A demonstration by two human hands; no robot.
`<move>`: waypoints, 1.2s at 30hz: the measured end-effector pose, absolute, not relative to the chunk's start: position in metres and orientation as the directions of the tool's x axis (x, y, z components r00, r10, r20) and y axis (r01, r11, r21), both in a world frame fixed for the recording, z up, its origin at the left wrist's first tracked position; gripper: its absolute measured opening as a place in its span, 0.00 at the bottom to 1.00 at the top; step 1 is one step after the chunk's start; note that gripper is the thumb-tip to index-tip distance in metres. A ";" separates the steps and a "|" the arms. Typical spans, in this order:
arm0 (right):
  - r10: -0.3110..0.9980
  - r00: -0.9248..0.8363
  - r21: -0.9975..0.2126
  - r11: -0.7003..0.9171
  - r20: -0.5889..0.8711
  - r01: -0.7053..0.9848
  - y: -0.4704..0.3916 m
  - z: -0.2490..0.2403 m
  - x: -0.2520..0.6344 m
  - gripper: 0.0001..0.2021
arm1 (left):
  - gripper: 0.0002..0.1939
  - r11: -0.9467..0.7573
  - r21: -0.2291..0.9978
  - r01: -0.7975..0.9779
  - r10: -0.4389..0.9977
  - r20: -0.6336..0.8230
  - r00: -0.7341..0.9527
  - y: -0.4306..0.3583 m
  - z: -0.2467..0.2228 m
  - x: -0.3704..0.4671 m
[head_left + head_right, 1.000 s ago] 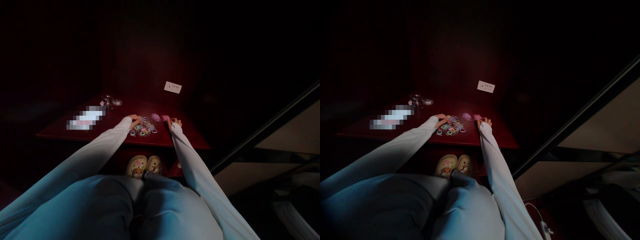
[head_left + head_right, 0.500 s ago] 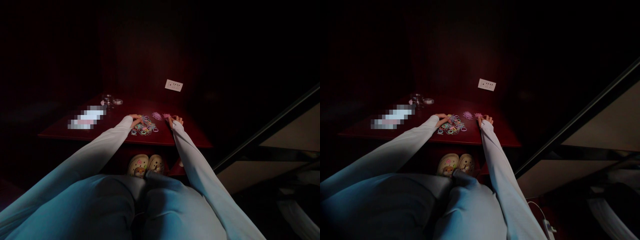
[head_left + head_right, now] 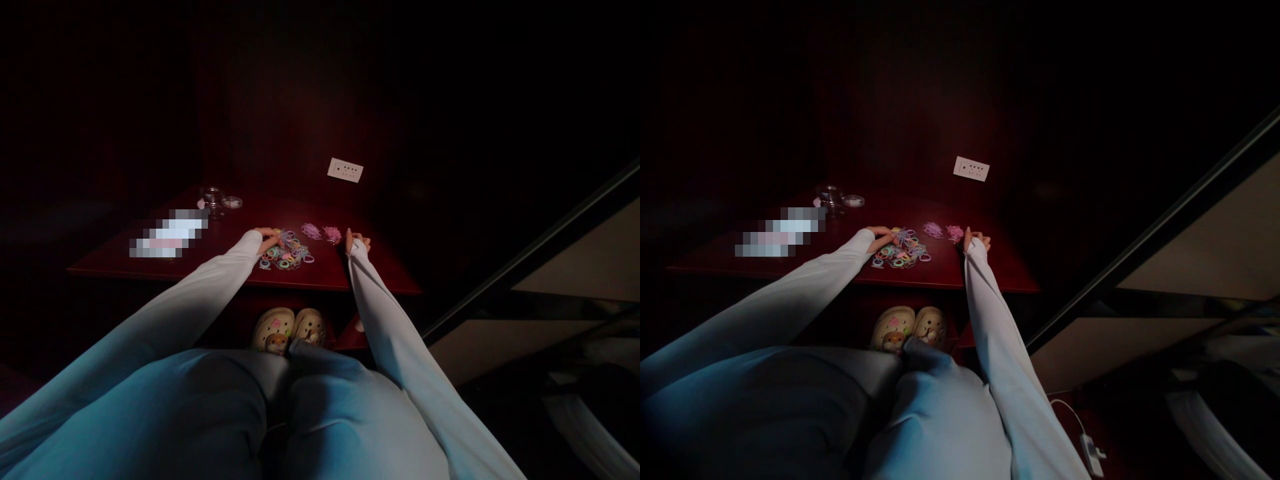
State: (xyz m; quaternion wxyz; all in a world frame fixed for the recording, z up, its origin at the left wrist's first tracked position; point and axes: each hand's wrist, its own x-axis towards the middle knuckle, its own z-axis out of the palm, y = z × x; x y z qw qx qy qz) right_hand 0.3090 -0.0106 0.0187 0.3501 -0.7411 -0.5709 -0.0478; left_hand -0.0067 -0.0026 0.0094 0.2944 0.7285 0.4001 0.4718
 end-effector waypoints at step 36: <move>0.909 0.004 -0.217 0.095 0.416 0.972 -0.029 0.025 0.291 0.22 | 0.17 -0.448 0.821 0.353 0.893 0.390 0.226 -0.008 0.014 -0.005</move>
